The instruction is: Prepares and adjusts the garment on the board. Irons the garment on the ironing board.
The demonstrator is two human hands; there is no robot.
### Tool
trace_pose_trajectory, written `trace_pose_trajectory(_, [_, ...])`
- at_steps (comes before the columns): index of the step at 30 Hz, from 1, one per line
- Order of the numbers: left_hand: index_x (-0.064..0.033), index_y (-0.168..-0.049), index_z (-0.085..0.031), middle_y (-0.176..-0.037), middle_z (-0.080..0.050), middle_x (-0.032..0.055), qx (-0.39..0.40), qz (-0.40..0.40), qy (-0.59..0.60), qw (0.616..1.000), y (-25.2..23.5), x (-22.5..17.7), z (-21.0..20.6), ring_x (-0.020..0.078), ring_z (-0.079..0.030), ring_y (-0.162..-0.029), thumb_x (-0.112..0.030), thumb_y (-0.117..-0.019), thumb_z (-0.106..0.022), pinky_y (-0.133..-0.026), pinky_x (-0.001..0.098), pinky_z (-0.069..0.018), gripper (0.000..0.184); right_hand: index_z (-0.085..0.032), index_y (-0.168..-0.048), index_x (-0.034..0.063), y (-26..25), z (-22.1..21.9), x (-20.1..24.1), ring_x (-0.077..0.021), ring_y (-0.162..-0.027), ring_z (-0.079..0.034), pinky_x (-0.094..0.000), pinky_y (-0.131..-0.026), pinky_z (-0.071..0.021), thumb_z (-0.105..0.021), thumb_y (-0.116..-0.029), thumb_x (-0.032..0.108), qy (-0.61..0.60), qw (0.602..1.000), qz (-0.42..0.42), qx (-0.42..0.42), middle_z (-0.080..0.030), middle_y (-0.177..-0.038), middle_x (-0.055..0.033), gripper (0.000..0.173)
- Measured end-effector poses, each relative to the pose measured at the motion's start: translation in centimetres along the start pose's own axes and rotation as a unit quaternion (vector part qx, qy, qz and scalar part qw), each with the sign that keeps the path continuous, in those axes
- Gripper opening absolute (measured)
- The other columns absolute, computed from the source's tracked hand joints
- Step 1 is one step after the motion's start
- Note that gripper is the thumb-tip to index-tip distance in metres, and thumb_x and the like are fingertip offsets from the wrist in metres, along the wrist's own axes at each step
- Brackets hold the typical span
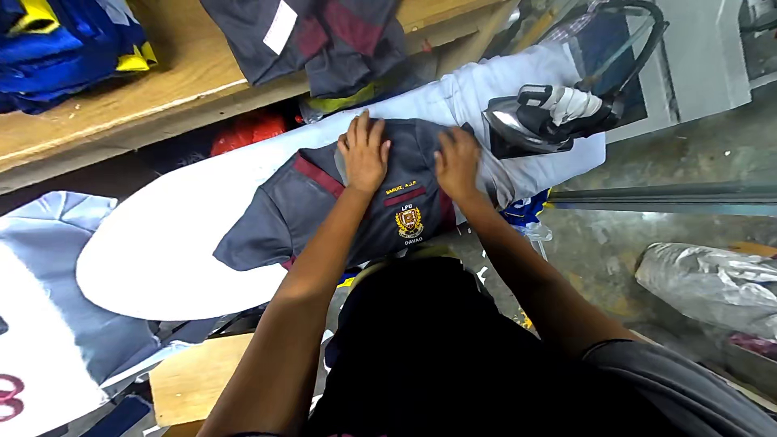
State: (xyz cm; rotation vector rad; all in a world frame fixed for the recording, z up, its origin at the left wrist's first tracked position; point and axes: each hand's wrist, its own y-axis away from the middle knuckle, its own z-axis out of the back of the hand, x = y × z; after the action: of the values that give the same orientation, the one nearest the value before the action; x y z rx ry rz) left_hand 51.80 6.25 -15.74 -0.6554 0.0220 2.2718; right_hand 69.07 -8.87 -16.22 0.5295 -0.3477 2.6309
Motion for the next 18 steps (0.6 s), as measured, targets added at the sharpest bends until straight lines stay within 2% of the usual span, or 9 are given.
trace_pose_trajectory(2, [-0.0111,-0.148,-0.054,-0.163,-0.038,0.021,0.056,-0.031,-0.032,0.997,1.2,0.3,-0.9,0.0465,-0.031,-0.151,-0.035,-0.1079,-0.045,-0.113,0.073,-0.0243,0.048,-0.052,-0.151,0.0072,0.7,-2.0,0.5,-0.0449,-0.151,-0.034,-0.0703,-0.114,-0.029,-0.048,-0.1072,0.029,0.016,0.996,0.049,0.073,-0.04,-0.162,-0.0215,0.049])
trace_pose_trajectory(4, [-0.0167,-0.153,-0.049,-0.165,-0.033,0.0198,0.116,-0.001,-0.061,0.991,1.6,1.4,-1.6,0.0453,-0.024,-0.154,-0.04,-0.1096,-0.04,-0.116,0.0724,-0.0189,0.051,-0.042,-0.158,0.01,0.7,-3.6,-0.2,-0.0395,-0.155,-0.028,-0.068,-0.118,-0.0235,-0.04,-0.1097,0.039,0.027,0.992,0.035,0.122,-0.032,-0.167,-0.0162,0.057])
trace_pose_trajectory(6, [-0.02,-0.156,-0.046,-0.166,-0.032,0.0194,0.141,0.02,-0.078,0.987,1.4,1.9,-1.7,0.0445,-0.024,-0.154,-0.042,-0.11,-0.037,-0.117,0.0714,-0.0182,0.052,-0.037,-0.161,0.0105,0.5,-4.0,-0.4,-0.0376,-0.156,-0.026,-0.0665,-0.12,-0.022,-0.038,-0.1102,0.042,0.031,0.989,0.02,0.144,-0.029,-0.169,-0.0151,0.06])
trace_pose_trajectory(9, [-0.0199,-0.156,-0.046,-0.166,-0.032,0.0196,0.148,0.023,-0.074,0.986,1.5,1.8,-1.7,0.0443,-0.024,-0.154,-0.042,-0.1101,-0.037,-0.117,0.0708,-0.0176,0.052,-0.039,-0.161,0.0146,1.1,-3.2,-0.2,-0.0397,-0.157,-0.024,-0.0656,-0.121,-0.0213,-0.038,-0.1108,0.037,0.034,0.986,0.017,0.16,-0.026,-0.17,-0.0175,0.055])
trace_pose_trajectory(12, [-0.0177,-0.155,-0.047,-0.165,-0.033,0.0201,0.151,0.019,-0.074,0.986,1.4,2.0,-1.3,0.0441,-0.025,-0.154,-0.04,-0.1096,-0.04,-0.117,0.07,-0.0183,0.051,-0.045,-0.158,0.0203,1.8,-2.8,-0.8,-0.043,-0.155,-0.027,-0.0674,-0.119,-0.0233,-0.04,-0.1101,0.034,0.039,0.986,0.059,0.153,-0.03,-0.167,-0.0214,0.05])
trace_pose_trajectory(15, [-0.0136,-0.155,-0.047,-0.165,-0.032,0.0212,0.156,0.032,-0.057,0.986,1.6,1.6,-0.7,0.0443,-0.024,-0.154,-0.037,-0.1089,-0.045,-0.118,0.0702,-0.0171,0.052,-0.045,-0.158,0.0212,1.4,-1.9,-1.2,-0.0415,-0.155,-0.027,-0.0682,-0.119,-0.0212,-0.041,-0.1098,0.042,0.042,0.98,0.055,0.185,-0.031,-0.167,-0.0195,0.053])
trace_pose_trajectory(16, [-0.0111,-0.153,-0.048,-0.164,-0.033,0.0219,0.142,0.044,-0.046,0.988,1.9,1.4,-0.2,0.0449,-0.027,-0.153,-0.035,-0.1085,-0.047,-0.118,0.0709,-0.0192,0.051,-0.045,-0.158,0.0203,0.9,-1.6,-1.1,-0.0415,-0.155,-0.028,-0.0686,-0.119,-0.0211,-0.04,-0.1098,0.044,0.036,0.979,0.044,0.193,-0.032,-0.166,-0.0199,0.054])
trace_pose_trajectory(18, [-0.0042,-0.148,-0.052,-0.157,-0.042,0.0272,0.093,0.092,-0.029,0.991,2.5,1.1,1.4,0.0496,-0.038,-0.145,-0.027,-0.1072,-0.049,-0.112,0.0719,-0.0297,0.047,-0.051,-0.153,0.0154,-0.2,-0.9,-0.8,-0.0418,-0.151,-0.035,-0.0678,-0.116,-0.0257,-0.041,-0.1103,0.042,0.004,0.981,0.023,0.193,-0.04,-0.162,-0.0212,0.052])
